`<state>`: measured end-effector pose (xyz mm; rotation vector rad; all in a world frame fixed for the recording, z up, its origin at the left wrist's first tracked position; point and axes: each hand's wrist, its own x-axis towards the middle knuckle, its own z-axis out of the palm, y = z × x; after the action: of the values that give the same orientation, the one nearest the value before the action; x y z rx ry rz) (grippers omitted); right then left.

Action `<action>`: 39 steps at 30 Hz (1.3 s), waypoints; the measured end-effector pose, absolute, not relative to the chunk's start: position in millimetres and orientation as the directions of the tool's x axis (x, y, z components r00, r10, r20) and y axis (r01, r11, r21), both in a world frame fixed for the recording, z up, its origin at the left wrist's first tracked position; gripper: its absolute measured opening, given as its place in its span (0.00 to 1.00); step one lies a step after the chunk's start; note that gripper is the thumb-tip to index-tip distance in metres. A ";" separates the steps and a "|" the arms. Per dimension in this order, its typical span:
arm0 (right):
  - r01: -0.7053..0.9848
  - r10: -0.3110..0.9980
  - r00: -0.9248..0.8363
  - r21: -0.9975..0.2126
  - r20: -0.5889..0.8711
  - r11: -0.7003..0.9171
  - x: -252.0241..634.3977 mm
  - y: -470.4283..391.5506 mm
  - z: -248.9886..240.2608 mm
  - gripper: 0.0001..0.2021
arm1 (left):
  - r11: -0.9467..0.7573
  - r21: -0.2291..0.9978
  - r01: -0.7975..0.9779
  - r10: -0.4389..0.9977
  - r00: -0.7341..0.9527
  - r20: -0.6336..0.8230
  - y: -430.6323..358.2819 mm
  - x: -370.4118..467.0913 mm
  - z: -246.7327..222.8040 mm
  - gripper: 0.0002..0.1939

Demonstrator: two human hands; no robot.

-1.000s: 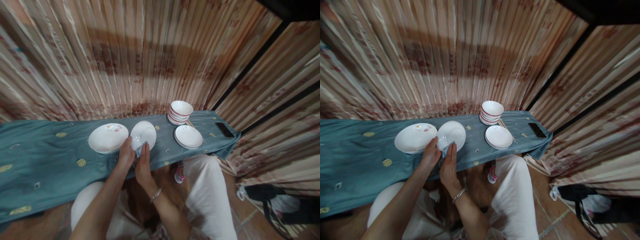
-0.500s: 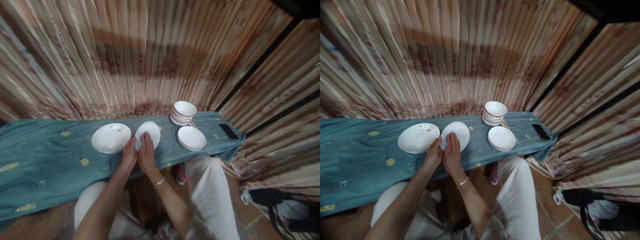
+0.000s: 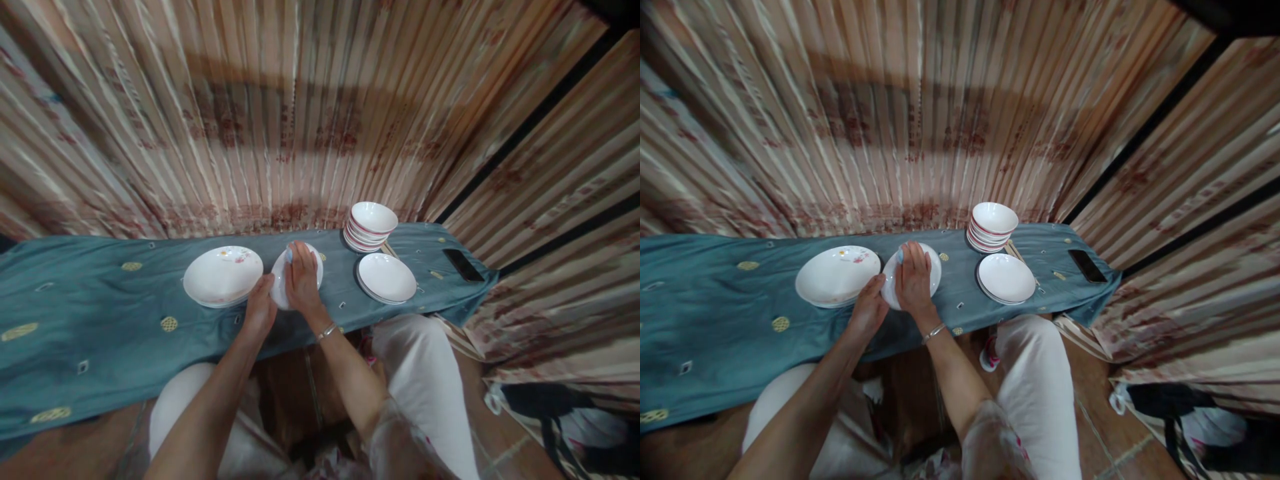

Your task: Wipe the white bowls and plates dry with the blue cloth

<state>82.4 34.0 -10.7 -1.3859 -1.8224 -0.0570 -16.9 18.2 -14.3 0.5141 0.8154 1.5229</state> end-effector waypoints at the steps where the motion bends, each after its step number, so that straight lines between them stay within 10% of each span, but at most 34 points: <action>1: 0.817 0.778 -0.042 -0.426 0.627 0.388 84.0 37.4 -10.9 0.25 | 0.025 0.745 -0.666 0.981 -0.129 -0.148 18.0 -16.4 -13.5 0.19; 19: 0.574 0.831 0.373 -0.806 0.412 0.142 117.0 87.6 -53.7 0.20 | 0.040 0.746 -0.665 0.967 -0.162 -0.197 18.9 -21.1 -21.4 0.16; 39: 0.414 0.822 0.490 -0.907 0.290 0.074 77.5 18.8 -91.9 0.31 | 0.041 0.750 -0.660 0.952 -0.202 -0.229 25.3 -17.0 -18.1 0.11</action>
<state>77.5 18.8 -91.9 -1.5448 -1.1102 0.4286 -17.0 25.3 -18.1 0.4289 0.9127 1.5446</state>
